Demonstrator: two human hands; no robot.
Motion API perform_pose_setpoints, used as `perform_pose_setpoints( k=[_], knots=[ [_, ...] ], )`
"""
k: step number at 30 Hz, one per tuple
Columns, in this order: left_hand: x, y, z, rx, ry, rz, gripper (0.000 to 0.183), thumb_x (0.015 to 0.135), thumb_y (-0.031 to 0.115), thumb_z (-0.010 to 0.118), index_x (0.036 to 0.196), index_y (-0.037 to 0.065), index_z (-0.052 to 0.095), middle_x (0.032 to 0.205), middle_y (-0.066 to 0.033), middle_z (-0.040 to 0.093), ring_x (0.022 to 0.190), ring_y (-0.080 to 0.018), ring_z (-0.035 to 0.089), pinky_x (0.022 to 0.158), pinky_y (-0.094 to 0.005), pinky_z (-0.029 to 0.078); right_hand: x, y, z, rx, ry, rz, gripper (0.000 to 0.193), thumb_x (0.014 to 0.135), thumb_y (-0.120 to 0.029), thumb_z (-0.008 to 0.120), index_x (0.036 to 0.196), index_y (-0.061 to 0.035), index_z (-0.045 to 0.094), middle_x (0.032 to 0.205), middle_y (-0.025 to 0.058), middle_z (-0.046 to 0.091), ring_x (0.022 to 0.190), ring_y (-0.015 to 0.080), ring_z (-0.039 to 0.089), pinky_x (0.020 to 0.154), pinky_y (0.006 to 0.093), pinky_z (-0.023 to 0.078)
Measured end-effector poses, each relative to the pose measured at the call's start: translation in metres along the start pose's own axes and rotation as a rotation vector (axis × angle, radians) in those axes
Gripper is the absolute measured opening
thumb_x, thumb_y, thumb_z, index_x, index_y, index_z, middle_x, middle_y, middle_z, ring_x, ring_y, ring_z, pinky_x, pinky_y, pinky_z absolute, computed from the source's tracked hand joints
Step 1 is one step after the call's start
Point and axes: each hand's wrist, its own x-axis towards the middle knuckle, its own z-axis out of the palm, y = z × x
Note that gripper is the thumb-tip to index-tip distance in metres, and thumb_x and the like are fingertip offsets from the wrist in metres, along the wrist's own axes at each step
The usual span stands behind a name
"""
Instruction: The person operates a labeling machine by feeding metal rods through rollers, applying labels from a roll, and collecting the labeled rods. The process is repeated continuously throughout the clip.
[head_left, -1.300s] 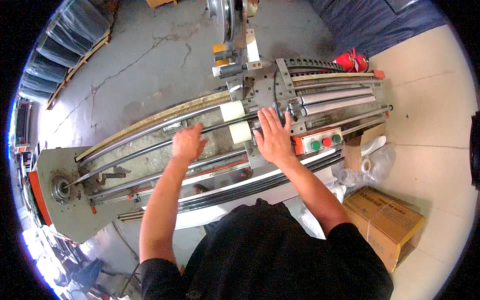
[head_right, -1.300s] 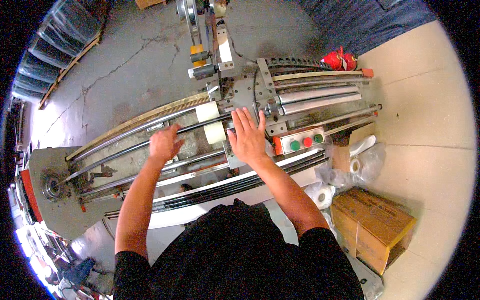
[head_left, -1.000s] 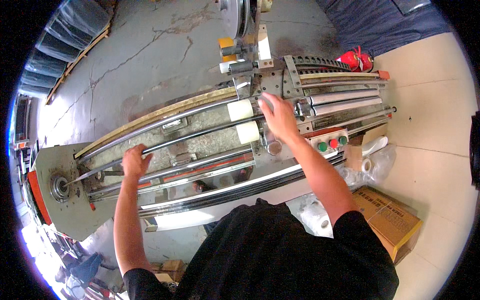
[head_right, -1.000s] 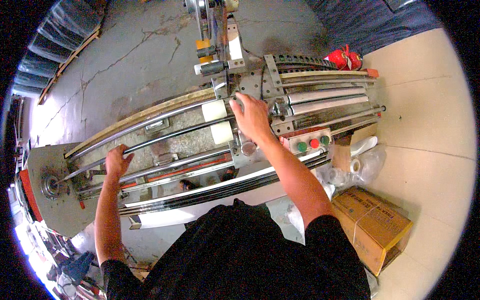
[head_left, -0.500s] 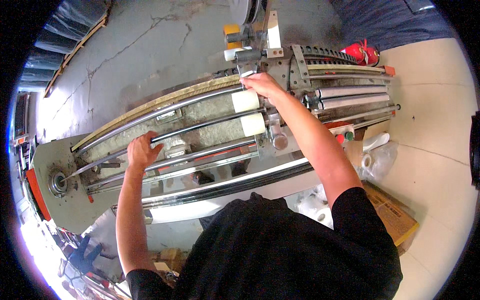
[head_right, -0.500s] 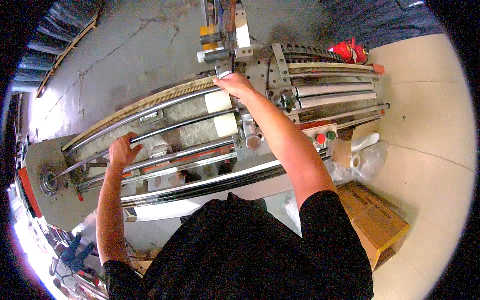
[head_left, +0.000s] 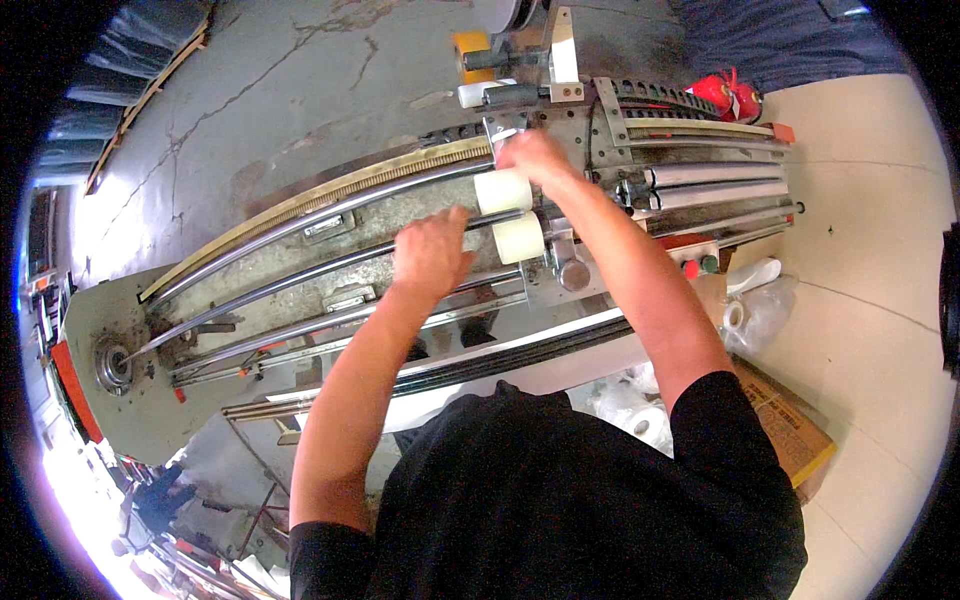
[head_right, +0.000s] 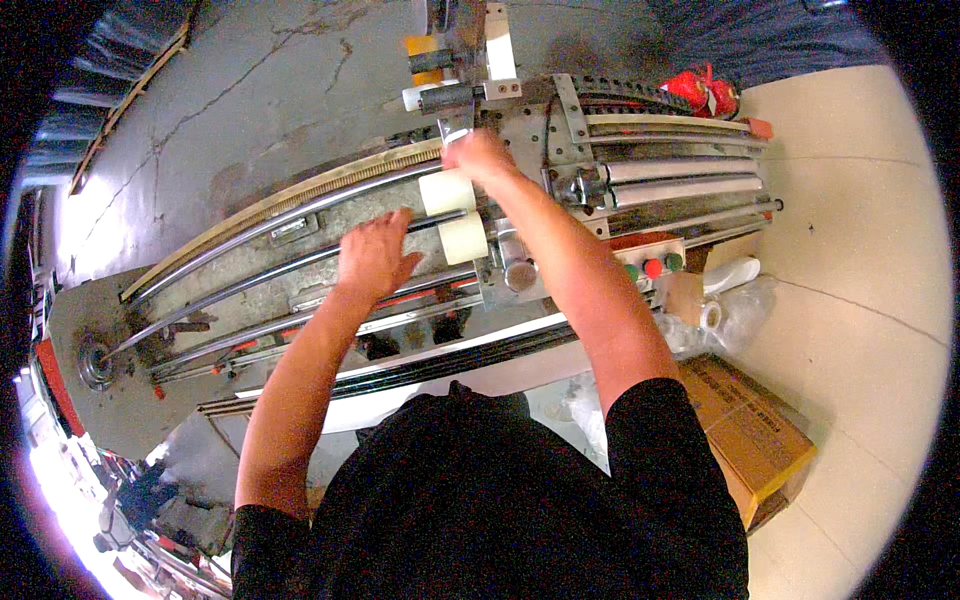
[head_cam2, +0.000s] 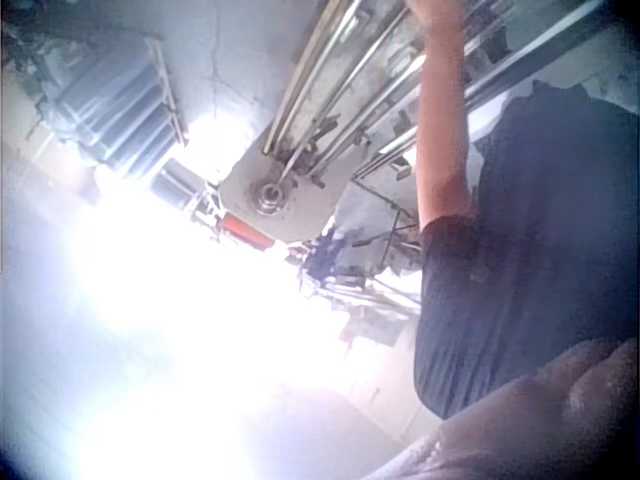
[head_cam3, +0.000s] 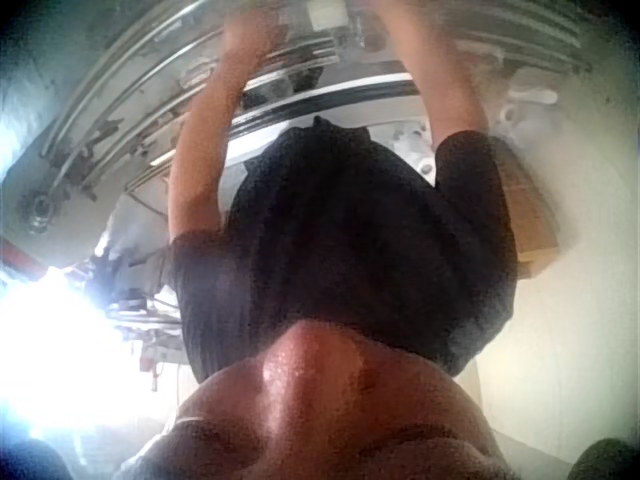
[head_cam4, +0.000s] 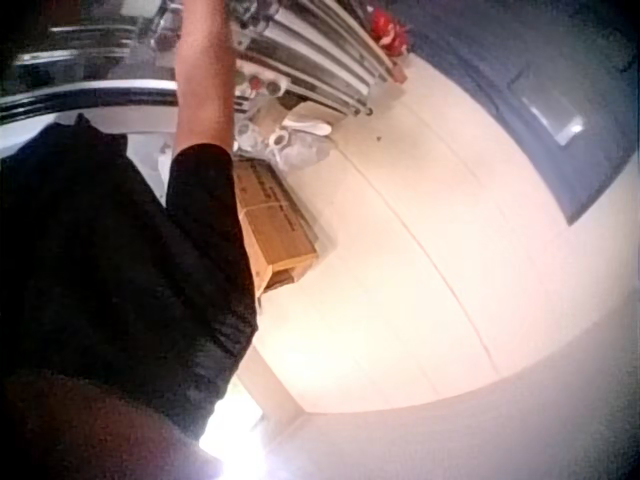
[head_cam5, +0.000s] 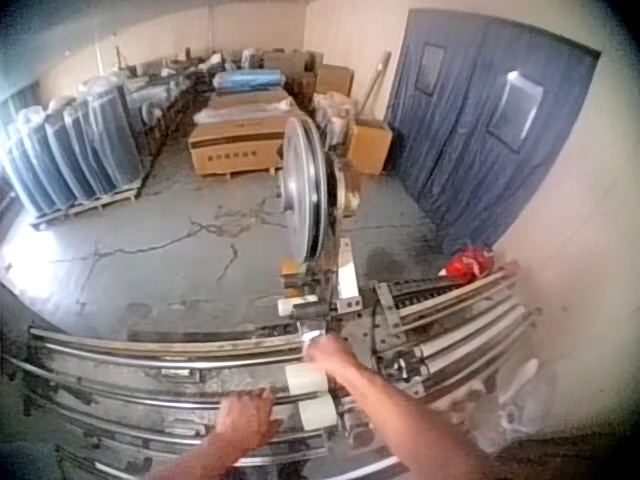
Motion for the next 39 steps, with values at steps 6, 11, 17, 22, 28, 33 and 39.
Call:
perform_pose_setpoints(
  k=[6, 11, 17, 22, 28, 33, 39],
  knots=[
    [0.006, 0.014, 0.009, 0.027, 0.023, 0.038, 0.05, 0.08, 0.029, 0.081, 0.116, 0.006, 0.055, 0.108, -0.0137, 0.068, 0.104, -0.0327, 0.069, 0.088, -0.046, 0.054, -0.04, -0.048, -0.007, 0.248, 0.203, -0.008, 0.033, 0.1, -0.032, 0.066, 0.089, -0.0018, 0.074, 0.07, 0.0024, 0.069, 0.061, 0.0095, 0.061, 0.057, 0.0273, 0.048],
    [-0.001, 0.01, 0.017, 0.042, 0.094, 0.087, 0.051, 0.079, 0.028, 0.082, 0.115, 0.005, 0.054, 0.109, -0.0135, 0.066, 0.105, -0.0322, 0.067, 0.089, -0.0444, 0.054, -0.101, -0.064, -0.025, 0.561, 0.084, 0.099, 0.026, 0.102, -0.03, 0.065, 0.102, -0.0053, 0.074, 0.077, -0.0052, 0.061, 0.062, 0.0023, 0.047, 0.055, 0.0188, 0.036],
    [-0.001, 0.016, 0.015, 0.064, 0.134, 0.049, 0.055, 0.077, 0.027, 0.084, 0.116, 0.005, 0.052, 0.11, -0.0142, 0.065, 0.103, -0.0335, 0.066, 0.088, -0.044, 0.053, -0.163, -0.044, -0.019, 0.783, -0.006, 0.224, 0.025, 0.102, -0.028, 0.066, 0.106, -0.004, 0.072, 0.074, -0.0054, 0.056, 0.056, 0.0008, 0.04, 0.047, 0.0166, 0.027],
    [0.002, 0.017, 0.017, 0.101, 0.147, 0.041, 0.057, 0.076, 0.028, 0.085, 0.115, 0.005, 0.051, 0.111, -0.0143, 0.064, 0.107, -0.0337, 0.064, 0.092, -0.0445, 0.051, -0.21, -0.037, 0.001, 0.817, 0.007, 0.272, 0.03, 0.105, -0.032, 0.061, 0.105, -0.0046, 0.072, 0.071, -0.0046, 0.058, 0.054, 0.0023, 0.046, 0.046, 0.0188, 0.03],
    [0.002, 0.021, 0.012, 0.147, 0.104, 0.017, 0.056, 0.079, 0.03, 0.084, 0.119, 0.005, 0.054, 0.114, -0.0125, 0.065, 0.112, -0.03, 0.064, 0.097, -0.0412, 0.049, -0.267, 0.001, 0.011, 0.776, 0.004, 0.285, 0.03, 0.106, -0.03, 0.058, 0.105, -0.0034, 0.072, 0.074, -0.0017, 0.061, 0.056, 0.0043, 0.051, 0.048, 0.02, 0.037],
    [0.006, 0.018, 0.017, 0.183, 0.121, 0.028, 0.057, 0.079, 0.033, 0.083, 0.12, 0.005, 0.054, 0.115, -0.0132, 0.064, 0.112, -0.0312, 0.063, 0.097, -0.0424, 0.049, -0.285, 0.069, 0.002, 0.329, 0.104, 0.198, 0.025, 0.102, -0.024, 0.06, 0.105, -0.0035, 0.073, 0.078, 0.0041, 0.071, 0.063, 0.0115, 0.065, 0.058, 0.0283, 0.051],
    [0.003, 0.026, 0.005, 0.162, 0.079, 0.005, 0.059, 0.079, 0.032, 0.083, 0.122, 0.004, 0.053, 0.117, -0.0149, 0.063, 0.114, -0.0315, 0.063, 0.099, -0.0426, 0.048, -0.256, 0.11, -0.009, -0.122, 0.346, -0.11, 0.043, 0.089, 0.003, 0.057, 0.129, -0.0083, 0.064, 0.116, 0.0128, 0.073, 0.108, 0.0306, 0.07, 0.094, 0.0401, 0.054]
  ],
)
